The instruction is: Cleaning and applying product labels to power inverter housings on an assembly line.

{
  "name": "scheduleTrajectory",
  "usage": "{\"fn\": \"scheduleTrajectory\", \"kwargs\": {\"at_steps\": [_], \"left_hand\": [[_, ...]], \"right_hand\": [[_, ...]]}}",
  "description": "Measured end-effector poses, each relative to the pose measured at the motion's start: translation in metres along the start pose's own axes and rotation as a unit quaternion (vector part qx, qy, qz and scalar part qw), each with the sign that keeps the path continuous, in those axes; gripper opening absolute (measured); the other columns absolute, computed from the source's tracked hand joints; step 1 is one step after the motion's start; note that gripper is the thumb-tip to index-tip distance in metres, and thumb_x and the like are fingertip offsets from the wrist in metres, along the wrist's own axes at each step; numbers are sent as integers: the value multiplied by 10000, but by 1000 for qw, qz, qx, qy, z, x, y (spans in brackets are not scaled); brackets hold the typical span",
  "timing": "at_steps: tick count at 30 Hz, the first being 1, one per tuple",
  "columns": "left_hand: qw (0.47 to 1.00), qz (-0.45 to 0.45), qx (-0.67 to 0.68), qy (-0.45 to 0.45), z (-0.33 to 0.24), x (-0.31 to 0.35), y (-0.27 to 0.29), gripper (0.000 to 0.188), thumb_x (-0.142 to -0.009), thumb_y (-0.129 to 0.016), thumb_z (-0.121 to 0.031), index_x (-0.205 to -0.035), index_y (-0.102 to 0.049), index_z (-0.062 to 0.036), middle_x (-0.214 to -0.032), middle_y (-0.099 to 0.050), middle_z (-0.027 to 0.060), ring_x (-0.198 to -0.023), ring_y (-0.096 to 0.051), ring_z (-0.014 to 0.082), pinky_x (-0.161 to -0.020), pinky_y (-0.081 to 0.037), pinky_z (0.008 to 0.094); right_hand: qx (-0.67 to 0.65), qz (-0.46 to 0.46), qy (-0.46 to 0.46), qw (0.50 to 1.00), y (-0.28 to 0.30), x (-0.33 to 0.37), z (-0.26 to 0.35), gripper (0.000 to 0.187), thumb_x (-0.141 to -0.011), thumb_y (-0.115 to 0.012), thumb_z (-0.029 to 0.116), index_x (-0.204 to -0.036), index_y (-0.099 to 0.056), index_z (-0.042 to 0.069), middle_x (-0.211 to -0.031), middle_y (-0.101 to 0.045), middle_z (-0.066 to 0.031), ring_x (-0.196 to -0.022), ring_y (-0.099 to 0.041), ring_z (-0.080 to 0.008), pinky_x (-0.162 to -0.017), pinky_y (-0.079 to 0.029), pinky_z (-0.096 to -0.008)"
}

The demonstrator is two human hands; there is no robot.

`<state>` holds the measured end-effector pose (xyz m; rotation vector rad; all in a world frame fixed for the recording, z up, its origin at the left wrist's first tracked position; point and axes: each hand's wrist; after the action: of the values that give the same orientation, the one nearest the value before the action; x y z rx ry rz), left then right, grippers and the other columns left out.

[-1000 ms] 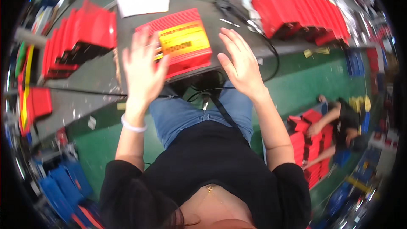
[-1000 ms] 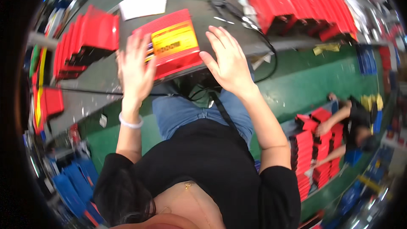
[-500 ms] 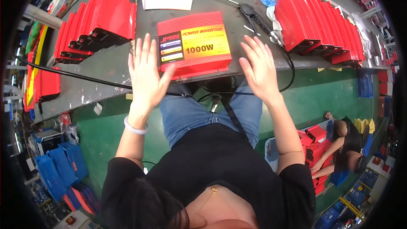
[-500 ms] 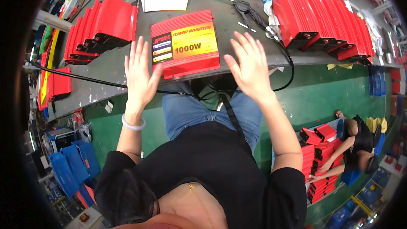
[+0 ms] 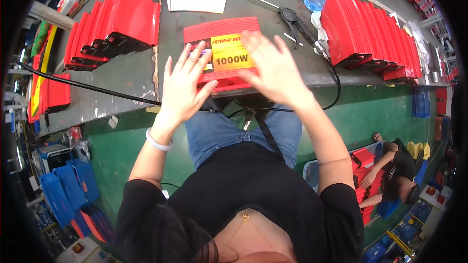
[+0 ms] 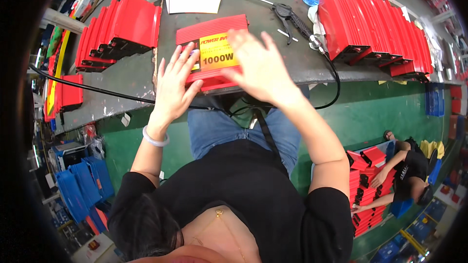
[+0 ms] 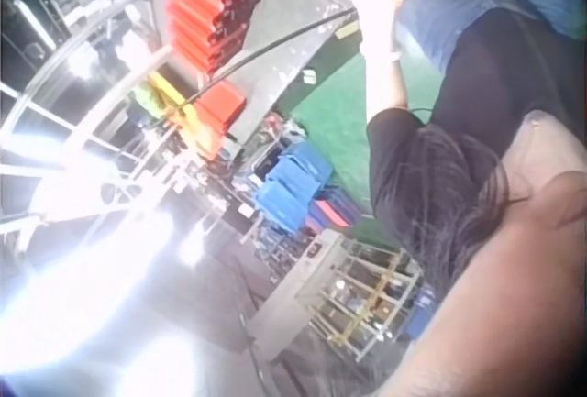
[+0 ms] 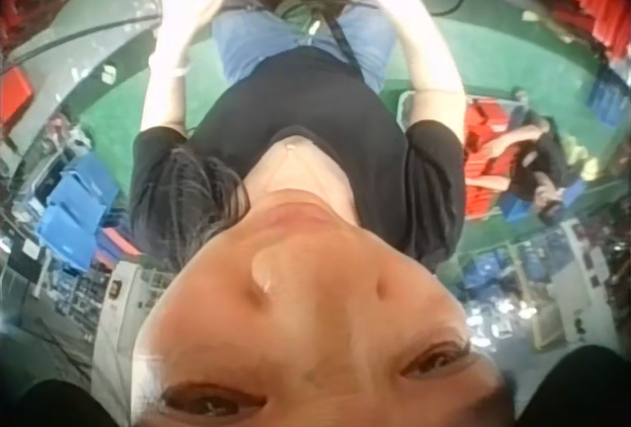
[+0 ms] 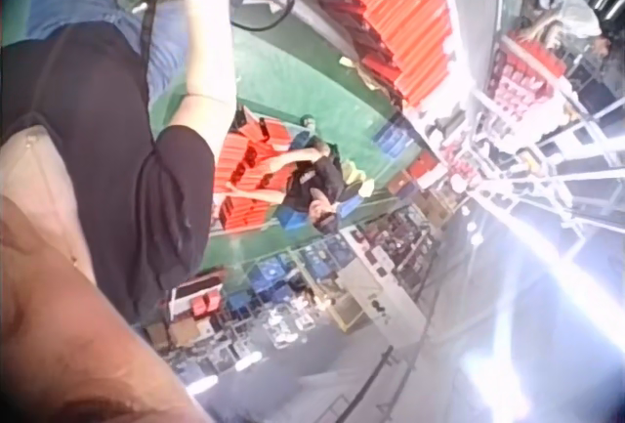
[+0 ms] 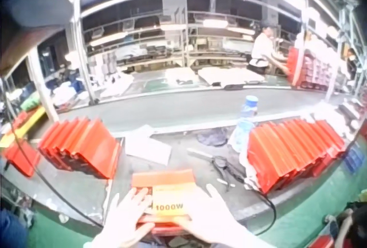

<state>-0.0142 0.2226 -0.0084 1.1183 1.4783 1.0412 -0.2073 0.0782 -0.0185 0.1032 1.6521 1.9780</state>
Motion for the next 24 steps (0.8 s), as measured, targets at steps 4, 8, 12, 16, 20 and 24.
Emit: {"fn": "scheduleTrajectory", "kwargs": {"at_steps": [4, 8, 12, 16, 20, 24], "left_hand": [[992, -60, 29, 108, 12, 8, -16, 701, -881, -583, -423, -1434, -380, -44, -1548, -246, 167, -1447, -202, 305, -1142, -140, 544], [981, -67, 44, 175, 34, 25, -23, 609, -967, -472, -384, -1429, -365, -2, -1548, -238, 175, -1444, -196, 325, -1148, -149, 515], [975, -164, 125, 80, 13, 20, -26, 536, -963, -492, -302, -1442, -382, -88, -1536, -276, 154, -1431, -216, 355, -1141, -161, 531], [977, -142, 147, 60, -8, 6, -16, 521, -925, -559, -261, -1419, -437, -148, -1534, -299, 116, -1426, -235, 349, -1125, -174, 572], [984, -108, 138, 40, -14, 3, -19, 486, -900, -602, -270, -1371, -509, -196, -1523, -325, 98, -1423, -251, 340, -1116, -173, 593], [989, -92, 111, 44, -10, 9, -24, 455, -883, -629, -298, -1323, -559, -203, -1503, -365, 84, -1417, -270, 326, -1117, -175, 584]], "right_hand": [[28, -1, -58, 998, 0, 1, -31, 564, -976, -414, 417, -1421, -402, 70, -1497, -375, -92, -1399, -317, -266, -1146, -185, -499], [-137, -107, -138, 975, 5, 6, -46, 472, -1023, -352, 363, -1271, -566, 23, -1410, -486, -114, -1351, -393, -277, -1123, -271, -389], [-296, -168, -163, 926, -8, 19, -36, 376, -1005, -424, 280, -1250, -580, 43, -1348, -540, -113, -1299, -454, -287, -1082, -345, -396], [-257, -191, -137, 937, -14, 27, -21, 342, -998, -441, 212, -1277, -559, 54, -1346, -539, -115, -1297, -454, -300, -1082, -348, -396], [-242, -170, -126, 947, -15, 35, -13, 348, -985, -441, 127, -1305, -540, 35, -1390, -498, -125, -1326, -427, -256, -1108, -310, -364], [-219, -150, -128, 956, -13, 41, -5, 402, -925, -540, 162, -1315, -543, 63, -1406, -479, -131, -1321, -421, -305, -1103, -311, -396]]}}
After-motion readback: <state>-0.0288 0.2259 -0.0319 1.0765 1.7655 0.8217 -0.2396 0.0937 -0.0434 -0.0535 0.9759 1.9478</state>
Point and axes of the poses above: each hand's wrist, its own x-axis away from the middle knuckle, its own y-axis out of the back of the hand, z = x × y
